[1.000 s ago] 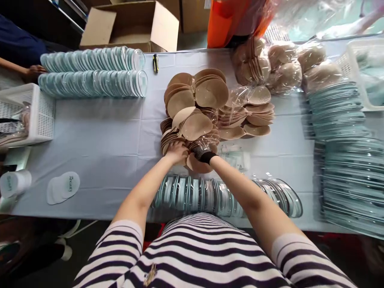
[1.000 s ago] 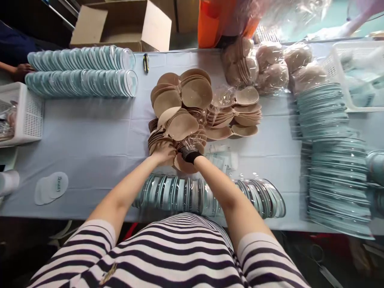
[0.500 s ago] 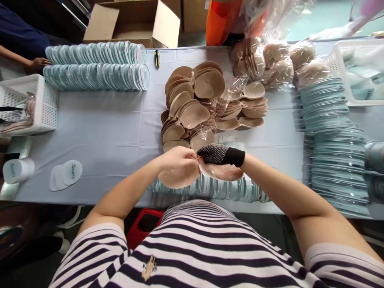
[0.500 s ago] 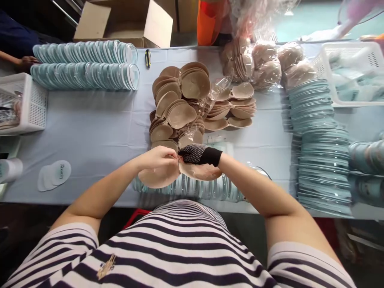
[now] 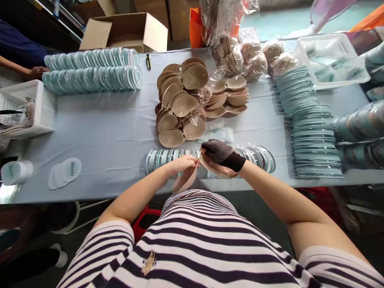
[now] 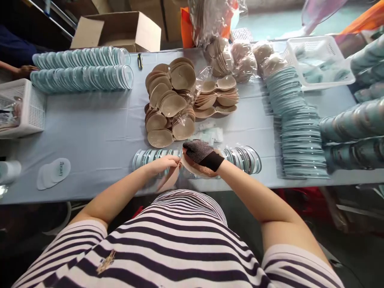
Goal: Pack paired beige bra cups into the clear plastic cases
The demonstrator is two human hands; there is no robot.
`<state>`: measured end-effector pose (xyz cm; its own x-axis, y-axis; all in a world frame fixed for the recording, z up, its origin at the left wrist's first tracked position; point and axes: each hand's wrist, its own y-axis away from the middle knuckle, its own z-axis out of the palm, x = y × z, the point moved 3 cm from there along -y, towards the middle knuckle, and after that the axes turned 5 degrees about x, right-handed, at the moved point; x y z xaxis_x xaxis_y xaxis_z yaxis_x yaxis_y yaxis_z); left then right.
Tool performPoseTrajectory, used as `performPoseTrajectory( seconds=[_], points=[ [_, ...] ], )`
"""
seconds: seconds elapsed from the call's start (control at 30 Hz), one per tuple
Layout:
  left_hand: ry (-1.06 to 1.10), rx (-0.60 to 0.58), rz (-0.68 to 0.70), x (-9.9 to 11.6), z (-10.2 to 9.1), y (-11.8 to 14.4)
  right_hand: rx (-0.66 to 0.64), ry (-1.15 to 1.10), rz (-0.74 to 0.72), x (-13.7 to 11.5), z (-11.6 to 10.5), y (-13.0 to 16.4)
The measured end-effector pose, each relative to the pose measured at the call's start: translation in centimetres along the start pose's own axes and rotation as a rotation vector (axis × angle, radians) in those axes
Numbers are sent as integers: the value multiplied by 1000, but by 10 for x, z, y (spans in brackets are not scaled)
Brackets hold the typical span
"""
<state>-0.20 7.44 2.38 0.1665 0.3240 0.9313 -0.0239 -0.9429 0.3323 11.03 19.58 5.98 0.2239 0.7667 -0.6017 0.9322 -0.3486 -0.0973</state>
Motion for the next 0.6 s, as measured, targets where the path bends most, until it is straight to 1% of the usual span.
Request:
performPoseTrajectory(
  seconds=[0.07,0.1,0.13,0.2,0.23,0.3,0.37,0.47,0.53,0.6],
  points=[
    [72,-62,-13,4,6,7,-42,44,29,5,-10,10],
    [67,-76,-5,7,10,10,-96,27,40,6,-12,16],
    [44,-83,12,9,13,13,-181,-27,47,5,-13,21],
    [-20,-105,50,13,20,17,-388,-221,56,1,-8,32],
    [-43,-116,67,14,24,19,-471,-322,62,-2,-5,36],
    [-49,-134,68,14,29,21,-550,-479,73,-8,2,43],
    [-8,-167,44,11,32,23,-535,-559,57,-13,7,48],
    [94,-267,42,5,34,23,-487,-606,-13,-18,14,56],
    [195,-310,53,0,32,22,-452,-620,-39,-15,17,60],
    [338,-315,7,-11,28,20,-420,-603,-60,-6,14,62]
  ],
)
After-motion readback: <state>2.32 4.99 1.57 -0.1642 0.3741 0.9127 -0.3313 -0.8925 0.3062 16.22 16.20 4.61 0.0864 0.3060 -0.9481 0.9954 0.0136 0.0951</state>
